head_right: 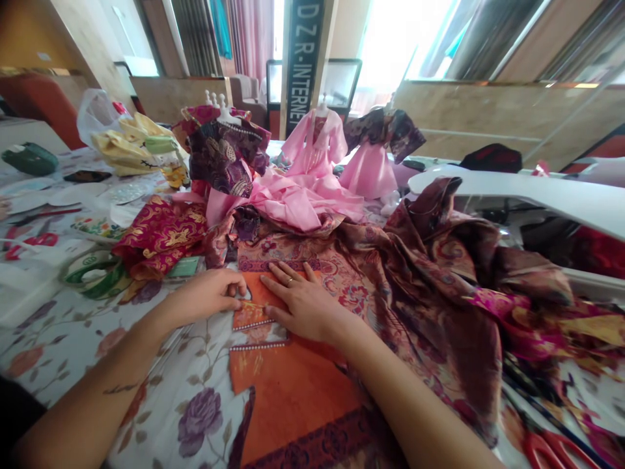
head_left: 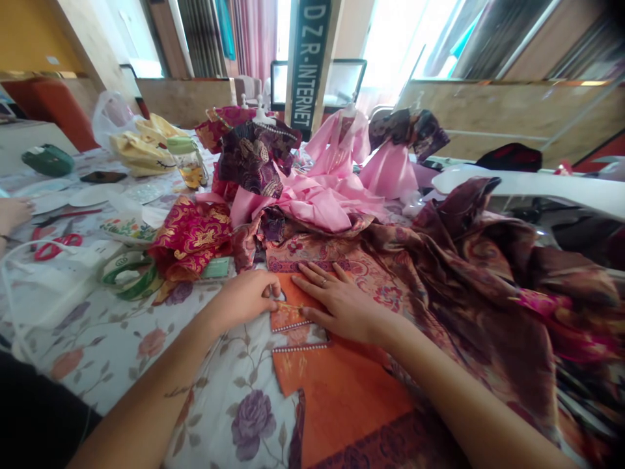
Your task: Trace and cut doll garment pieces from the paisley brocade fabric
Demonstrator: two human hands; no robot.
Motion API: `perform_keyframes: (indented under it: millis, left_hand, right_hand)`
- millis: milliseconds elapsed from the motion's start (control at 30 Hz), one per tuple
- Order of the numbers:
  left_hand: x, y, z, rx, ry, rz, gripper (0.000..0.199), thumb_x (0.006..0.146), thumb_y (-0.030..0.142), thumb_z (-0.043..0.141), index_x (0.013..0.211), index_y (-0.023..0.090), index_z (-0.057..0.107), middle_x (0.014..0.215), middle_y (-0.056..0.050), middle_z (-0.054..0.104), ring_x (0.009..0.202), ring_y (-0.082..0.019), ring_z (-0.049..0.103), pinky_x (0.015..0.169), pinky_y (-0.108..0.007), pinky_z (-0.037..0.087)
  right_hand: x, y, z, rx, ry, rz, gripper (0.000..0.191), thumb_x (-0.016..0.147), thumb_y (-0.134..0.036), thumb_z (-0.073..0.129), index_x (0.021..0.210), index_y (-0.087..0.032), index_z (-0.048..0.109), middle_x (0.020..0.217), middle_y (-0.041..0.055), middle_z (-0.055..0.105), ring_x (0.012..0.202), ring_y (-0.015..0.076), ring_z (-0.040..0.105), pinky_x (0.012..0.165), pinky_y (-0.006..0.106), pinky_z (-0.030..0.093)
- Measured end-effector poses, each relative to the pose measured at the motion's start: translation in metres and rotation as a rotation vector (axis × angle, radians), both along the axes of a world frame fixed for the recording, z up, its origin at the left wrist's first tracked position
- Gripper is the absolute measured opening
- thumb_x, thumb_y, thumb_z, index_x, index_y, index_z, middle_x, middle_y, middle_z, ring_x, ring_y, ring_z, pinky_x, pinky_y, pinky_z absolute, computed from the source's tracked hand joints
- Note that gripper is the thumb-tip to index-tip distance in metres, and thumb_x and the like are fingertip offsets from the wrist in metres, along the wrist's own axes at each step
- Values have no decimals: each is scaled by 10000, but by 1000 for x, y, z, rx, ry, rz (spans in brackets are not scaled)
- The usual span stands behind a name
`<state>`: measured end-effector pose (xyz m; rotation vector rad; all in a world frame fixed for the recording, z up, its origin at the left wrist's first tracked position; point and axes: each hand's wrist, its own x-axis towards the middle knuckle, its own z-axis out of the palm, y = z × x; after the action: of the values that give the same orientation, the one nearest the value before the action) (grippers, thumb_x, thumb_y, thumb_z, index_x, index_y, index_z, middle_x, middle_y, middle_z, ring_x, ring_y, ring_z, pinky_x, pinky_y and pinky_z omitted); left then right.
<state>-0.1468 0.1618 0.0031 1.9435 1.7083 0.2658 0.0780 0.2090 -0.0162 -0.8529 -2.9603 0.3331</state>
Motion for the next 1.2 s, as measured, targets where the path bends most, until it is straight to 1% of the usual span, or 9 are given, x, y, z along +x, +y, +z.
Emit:
perform_keyframes:
  millis: [133, 333, 467, 667, 767, 867, 933, 1033, 1200]
  left_hand:
    - [1, -1, 0, -24, 9, -1, 79, 701, 207, 639, 776, 202, 616, 792, 3, 631, 715, -162, 570, 594, -250, 345]
    - [-6, -2, 2, -44, 27, 34, 144, 659, 232, 660, 755, 204, 556, 754, 24, 616, 677, -153, 547, 583, -246, 341]
    - [-8, 0, 5, 23, -43, 74, 137, 695, 248, 651, 797, 211, 569, 783, 19, 605, 725, -159, 559, 617, -245, 369]
    - [-5, 3, 4, 179, -23, 3, 327, 702, 313, 698, 1008, 216, 636, 977, -36, 571, 952, -225, 557, 845, -316, 420]
    - [-7, 4, 1, 226, 73, 8, 486, 720, 351, 698, 1176, 205, 612, 1125, -83, 549, 1117, -280, 491, 979, -383, 376]
    - [-10, 1, 2, 290, 118, -27, 448, 832, 326, 585, 1253, 173, 577, 1333, -108, 495, 1261, -271, 410, 1079, -381, 291]
    - [-8, -4, 6, 226, 121, -118, 450, 901, 329, 486, 1317, 160, 523, 1472, -105, 384, 1368, -245, 305, 1122, -369, 225]
    - [-1, -16, 10, 29, 122, -264, 590, 935, 473, 401, 1439, 170, 349, 1549, -102, 211, 1430, -231, 172, 1137, -375, 183]
    - [8, -25, 12, -53, 195, -303, 717, 908, 589, 364, 1477, 167, 252, 1554, -115, 127, 1435, -255, 115, 1137, -403, 162]
  right_hand:
    - [0, 0, 0, 4, 11, -1, 608, 946, -496, 363, 1483, -235, 251, 1546, 104, 201, 1419, 300, 178, 1114, 613, 88]
    - [-1, 1, 0, 13, 30, 17, 608, 945, -494, 364, 1484, -237, 248, 1544, 107, 208, 1415, 307, 191, 1115, 610, 77]
    - [-1, 2, 0, 7, 26, 25, 615, 944, -504, 358, 1486, -240, 234, 1547, 112, 194, 1419, 301, 177, 1108, 619, 66]
    - [-2, 2, -2, 26, 22, 17, 614, 941, -518, 357, 1483, -252, 244, 1545, 114, 205, 1420, 300, 175, 1102, 629, 44]
    - [-2, 1, -2, 34, 22, 11, 613, 942, -521, 350, 1482, -247, 252, 1543, 114, 211, 1418, 307, 179, 1104, 629, 30]
    - [-1, 1, -3, 40, 25, 14, 612, 950, -524, 325, 1486, -242, 240, 1543, 112, 209, 1418, 307, 179, 1109, 619, 8]
    - [0, 1, -3, 45, 28, 13, 614, 952, -532, 310, 1489, -247, 225, 1546, 106, 202, 1420, 306, 170, 1109, 620, 14]
    - [0, 1, -6, 45, 33, 11, 613, 946, -544, 316, 1486, -267, 229, 1551, 92, 196, 1420, 318, 160, 1104, 629, 42]
    - [0, 2, -6, 31, 35, 15, 605, 946, -542, 329, 1486, -294, 217, 1553, 79, 196, 1422, 317, 154, 1104, 627, 47]
